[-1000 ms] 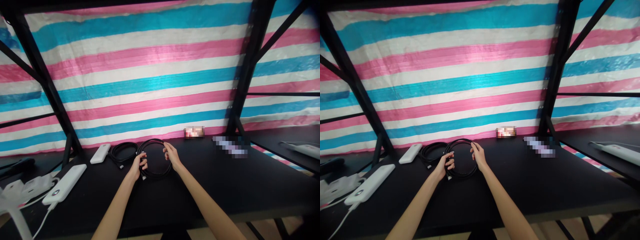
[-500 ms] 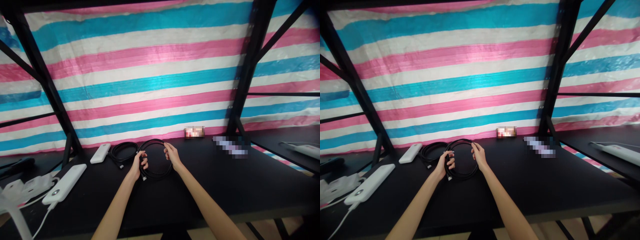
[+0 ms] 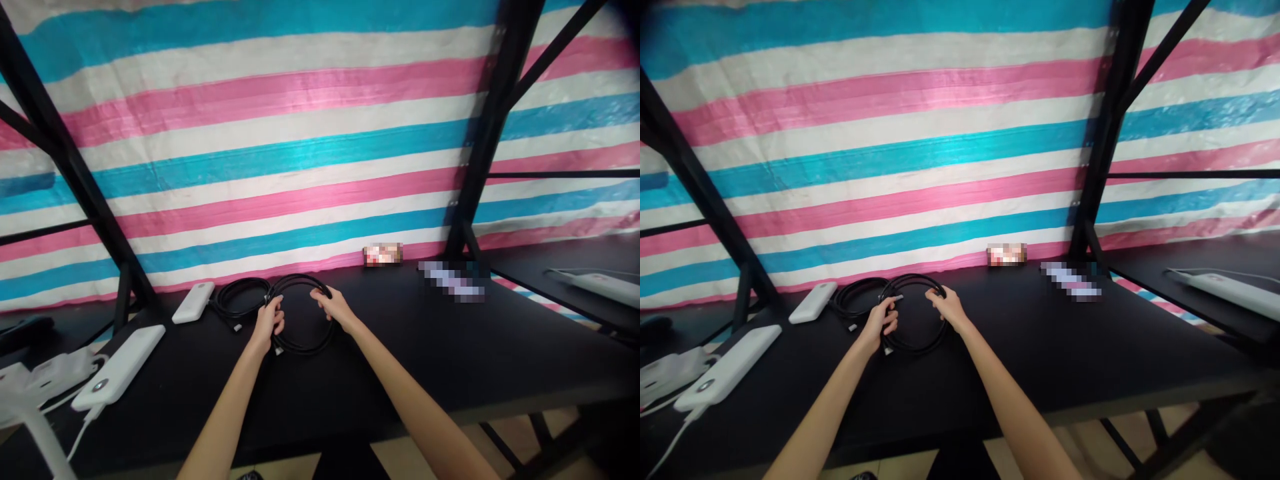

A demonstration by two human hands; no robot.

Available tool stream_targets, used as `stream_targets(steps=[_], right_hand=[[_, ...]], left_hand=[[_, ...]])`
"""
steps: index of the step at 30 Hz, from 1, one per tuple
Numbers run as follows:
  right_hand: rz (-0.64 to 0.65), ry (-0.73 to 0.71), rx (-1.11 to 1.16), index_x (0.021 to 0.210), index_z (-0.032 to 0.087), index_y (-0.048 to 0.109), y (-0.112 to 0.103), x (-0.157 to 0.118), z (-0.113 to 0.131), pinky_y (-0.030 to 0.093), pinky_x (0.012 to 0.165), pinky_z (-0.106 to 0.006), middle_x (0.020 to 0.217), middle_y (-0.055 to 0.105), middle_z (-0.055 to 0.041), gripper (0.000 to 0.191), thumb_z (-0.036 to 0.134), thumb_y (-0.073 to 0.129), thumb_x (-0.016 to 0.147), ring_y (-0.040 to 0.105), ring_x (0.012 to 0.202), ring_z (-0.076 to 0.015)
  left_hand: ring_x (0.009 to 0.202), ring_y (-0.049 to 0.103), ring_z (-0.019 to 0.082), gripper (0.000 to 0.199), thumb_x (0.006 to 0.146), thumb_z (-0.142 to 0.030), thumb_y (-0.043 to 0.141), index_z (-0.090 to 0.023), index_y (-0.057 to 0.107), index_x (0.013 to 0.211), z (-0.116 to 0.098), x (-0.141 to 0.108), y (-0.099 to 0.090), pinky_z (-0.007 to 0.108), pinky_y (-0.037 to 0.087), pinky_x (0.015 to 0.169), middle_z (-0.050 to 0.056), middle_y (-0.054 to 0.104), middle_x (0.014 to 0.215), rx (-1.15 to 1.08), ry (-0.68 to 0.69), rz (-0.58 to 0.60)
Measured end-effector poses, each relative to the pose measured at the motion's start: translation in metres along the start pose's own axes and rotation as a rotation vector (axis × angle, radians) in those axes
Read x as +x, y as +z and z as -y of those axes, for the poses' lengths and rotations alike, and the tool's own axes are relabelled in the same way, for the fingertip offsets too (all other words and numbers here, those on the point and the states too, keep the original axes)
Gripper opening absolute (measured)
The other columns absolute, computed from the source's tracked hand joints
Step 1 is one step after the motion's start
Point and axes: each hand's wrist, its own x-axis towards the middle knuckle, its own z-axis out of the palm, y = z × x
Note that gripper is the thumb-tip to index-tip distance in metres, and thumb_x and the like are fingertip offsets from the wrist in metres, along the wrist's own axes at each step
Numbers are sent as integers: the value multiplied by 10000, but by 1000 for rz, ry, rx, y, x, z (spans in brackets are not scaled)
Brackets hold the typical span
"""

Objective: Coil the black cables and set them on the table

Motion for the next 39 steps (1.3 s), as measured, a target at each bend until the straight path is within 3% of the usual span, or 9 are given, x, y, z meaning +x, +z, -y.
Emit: stream_targets(steps=[4, 8, 10, 13, 17, 24, 33, 39], right_hand=[[23, 15, 63, 900, 168, 607, 2, -3, 4, 273, 272, -148, 550, 473, 56, 282, 388, 603, 724, 341, 355, -37], [11, -37, 75, 1036, 178, 584, 1, -5, 8, 297, 273, -155, 653, 556, 33, 394, 397, 627, 711, 343, 349, -27], [8, -60, 102, 1014, 184, 596, 1, -4, 9, 289, 268, -157, 652, 548, 35, 388, 446, 602, 728, 326, 344, -26], [25, -64, 142, 811, 169, 621, -1, -3, 10, 271, 265, -162, 573, 499, 46, 371, 525, 531, 759, 279, 328, -24], [21, -4, 232, 612, 160, 542, -3, -4, 14, 240, 281, -158, 497, 442, 57, 386, 519, 545, 753, 236, 324, -16], [90, 172, 493, 634, 159, 507, -11, -6, 24, 146, 294, -156, 569, 449, 63, 301, 407, 667, 693, 193, 339, 6], [184, 182, 504, 662, 174, 468, -16, -1, 21, 129, 299, -161, 546, 420, 81, 295, 396, 660, 694, 191, 339, -6], [201, 196, 479, 673, 168, 491, -13, -2, 20, 144, 307, -155, 544, 423, 82, 301, 426, 642, 711, 186, 336, -1]], left_hand=[[218, 190, 29, 319, 693, -342, 542, -211, 309, 519, -5, 0, -1, 202, 189, 349, -127, 200, 291, -116, -88, 56], [224, 150, 24, 257, 720, -288, 520, -199, 368, 534, -8, -1, -3, 195, 197, 348, -127, 200, 284, -153, -215, 159], [228, 141, 22, 237, 726, -274, 519, -194, 387, 545, -7, -1, -4, 192, 191, 347, -127, 200, 288, -152, -246, 196], [232, 141, 21, 236, 741, -282, 513, -190, 400, 555, -7, -1, -4, 190, 191, 350, -126, 198, 297, -175, -247, 233], [234, 180, 32, 255, 774, -349, 471, -182, 438, 584, -10, -1, -4, 195, 177, 347, -110, 233, 311, -255, -260, 301], [253, 276, 58, 356, 837, -444, 348, -172, 471, 643, -15, 2, -5, 208, 222, 362, -79, 306, 351, -389, -255, 399], [247, 309, 67, 378, 831, -531, 407, -183, 475, 698, -13, -1, -2, 209, 205, 353, -90, 318, 353, -312, -231, 458], [251, 251, 29, 204, 823, -290, 519, -164, 468, 671, -13, -1, -3, 182, 201, 347, -107, 289, 346, -411, -183, 433]])
